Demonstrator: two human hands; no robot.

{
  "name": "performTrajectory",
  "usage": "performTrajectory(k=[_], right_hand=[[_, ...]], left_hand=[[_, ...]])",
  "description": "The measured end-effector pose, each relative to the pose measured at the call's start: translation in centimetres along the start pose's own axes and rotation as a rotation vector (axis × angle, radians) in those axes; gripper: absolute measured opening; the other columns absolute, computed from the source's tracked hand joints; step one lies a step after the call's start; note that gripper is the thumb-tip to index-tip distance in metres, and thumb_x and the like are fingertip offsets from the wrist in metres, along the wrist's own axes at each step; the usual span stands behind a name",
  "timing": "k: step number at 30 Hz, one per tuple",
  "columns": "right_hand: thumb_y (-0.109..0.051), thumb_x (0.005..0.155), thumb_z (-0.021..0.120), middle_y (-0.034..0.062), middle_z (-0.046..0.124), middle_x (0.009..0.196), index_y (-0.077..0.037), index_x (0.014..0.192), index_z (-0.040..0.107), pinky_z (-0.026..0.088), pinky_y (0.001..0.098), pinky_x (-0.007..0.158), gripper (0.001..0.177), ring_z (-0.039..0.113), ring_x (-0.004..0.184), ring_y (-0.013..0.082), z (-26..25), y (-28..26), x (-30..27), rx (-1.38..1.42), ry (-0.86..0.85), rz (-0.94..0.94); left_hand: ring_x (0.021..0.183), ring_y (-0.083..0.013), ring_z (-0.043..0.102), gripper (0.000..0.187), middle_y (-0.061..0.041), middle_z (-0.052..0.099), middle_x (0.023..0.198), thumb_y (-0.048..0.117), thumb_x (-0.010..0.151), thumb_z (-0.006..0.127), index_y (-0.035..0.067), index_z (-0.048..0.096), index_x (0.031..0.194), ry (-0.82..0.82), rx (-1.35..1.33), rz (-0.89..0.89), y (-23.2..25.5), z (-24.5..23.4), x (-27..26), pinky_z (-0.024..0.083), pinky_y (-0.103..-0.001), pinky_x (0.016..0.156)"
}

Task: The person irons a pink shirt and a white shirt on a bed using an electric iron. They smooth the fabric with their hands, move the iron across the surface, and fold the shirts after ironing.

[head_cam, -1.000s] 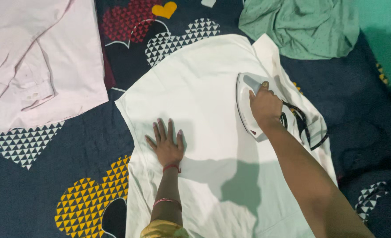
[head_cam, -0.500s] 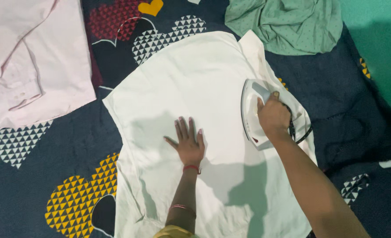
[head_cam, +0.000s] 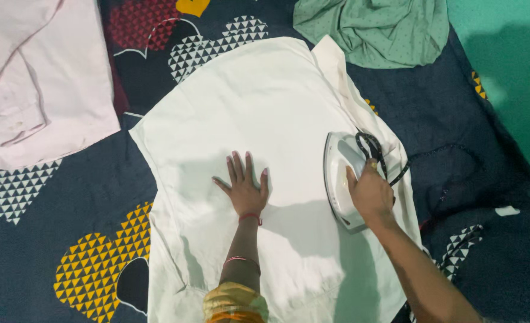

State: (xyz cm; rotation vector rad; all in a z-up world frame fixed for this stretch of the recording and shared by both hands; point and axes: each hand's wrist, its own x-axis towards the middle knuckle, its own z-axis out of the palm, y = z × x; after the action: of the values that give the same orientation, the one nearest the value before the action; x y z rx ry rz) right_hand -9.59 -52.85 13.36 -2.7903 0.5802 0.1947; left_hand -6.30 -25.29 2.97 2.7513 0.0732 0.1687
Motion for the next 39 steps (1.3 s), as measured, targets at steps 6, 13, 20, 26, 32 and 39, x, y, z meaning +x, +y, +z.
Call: performTrajectory(k=[6, 13, 20, 26, 32, 39], right_hand=[[-0.046, 0.103, 0.057, 0.0305, 0.073, 0.093, 0.006, 0.13, 0.053, 0.058, 0.0546, 0.08, 0.059, 0.072, 0.088, 0.0469, 0.7, -0.6, 3.1, -0.022, -0.01, 0.076], [-0.047, 0.099, 0.059, 0.0319, 0.071, 0.091, 0.011, 0.135, 0.049, 0.057, 0.055, 0.076, 0.069, 0.071, 0.084, 0.0473, 1.8, -1.7, 7.5, 0.03, 0.059, -0.092], [-0.046, 0.096, 0.059, 0.0294, 0.071, 0.091, 0.008, 0.132, 0.051, 0.058, 0.0547, 0.071, 0.065, 0.072, 0.078, 0.0461, 1.6, -1.8, -4.8, 0.03, -0.135, -0.236], [-0.044, 0.1, 0.058, 0.0258, 0.072, 0.087, 0.005, 0.12, 0.054, 0.057, 0.0536, 0.073, 0.053, 0.072, 0.079, 0.0438, 2.4, -4.6, -4.3, 0.052, -0.221, -0.235], [-0.044, 0.098, 0.061, 0.0264, 0.073, 0.083, 0.008, 0.123, 0.052, 0.056, 0.0538, 0.076, 0.059, 0.072, 0.08, 0.0448, 2.3, -9.2, 0.5, 0.079, -0.113, -0.348], [-0.048, 0.095, 0.064, 0.028, 0.072, 0.091, 0.004, 0.122, 0.053, 0.056, 0.0547, 0.076, 0.06, 0.071, 0.085, 0.0462, 2.0, -7.9, -7.2, 0.07, -0.254, -0.368]], left_hand=[[0.158, -0.0321, 0.021, 0.066, -0.012, 0.027, 0.17, 0.055, 0.103, 0.044, 0.022, 0.04, 0.159, 0.038, -0.024, 0.015, -0.4, 0.5, -0.4, -0.002, -0.073, 0.12], [0.157, -0.0345, 0.015, 0.068, -0.015, 0.021, 0.17, 0.057, 0.103, 0.041, 0.021, 0.035, 0.161, 0.001, 0.03, 0.053, -1.6, 1.8, -1.8, -0.005, -0.075, 0.115], [0.158, -0.0308, 0.018, 0.064, -0.012, 0.025, 0.169, 0.055, 0.104, 0.04, 0.024, 0.039, 0.159, -0.024, 0.065, 0.0, -2.5, -1.8, -8.2, -0.002, -0.073, 0.118], [0.158, -0.0309, 0.021, 0.06, -0.01, 0.028, 0.169, 0.049, 0.104, 0.041, 0.023, 0.041, 0.158, 0.012, 0.03, -0.004, -2.4, -2.0, -8.3, 0.002, -0.07, 0.122], [0.158, -0.0294, 0.019, 0.062, -0.01, 0.028, 0.17, 0.051, 0.104, 0.04, 0.023, 0.041, 0.16, 0.026, 0.047, 0.016, -3.2, -1.1, -8.5, 0.001, -0.07, 0.122], [0.155, -0.0333, 0.014, 0.07, -0.017, 0.022, 0.169, 0.059, 0.1, 0.042, 0.021, 0.036, 0.159, 0.022, 0.165, -0.103, -10.5, -6.0, -11.9, 0.001, -0.069, 0.117]])
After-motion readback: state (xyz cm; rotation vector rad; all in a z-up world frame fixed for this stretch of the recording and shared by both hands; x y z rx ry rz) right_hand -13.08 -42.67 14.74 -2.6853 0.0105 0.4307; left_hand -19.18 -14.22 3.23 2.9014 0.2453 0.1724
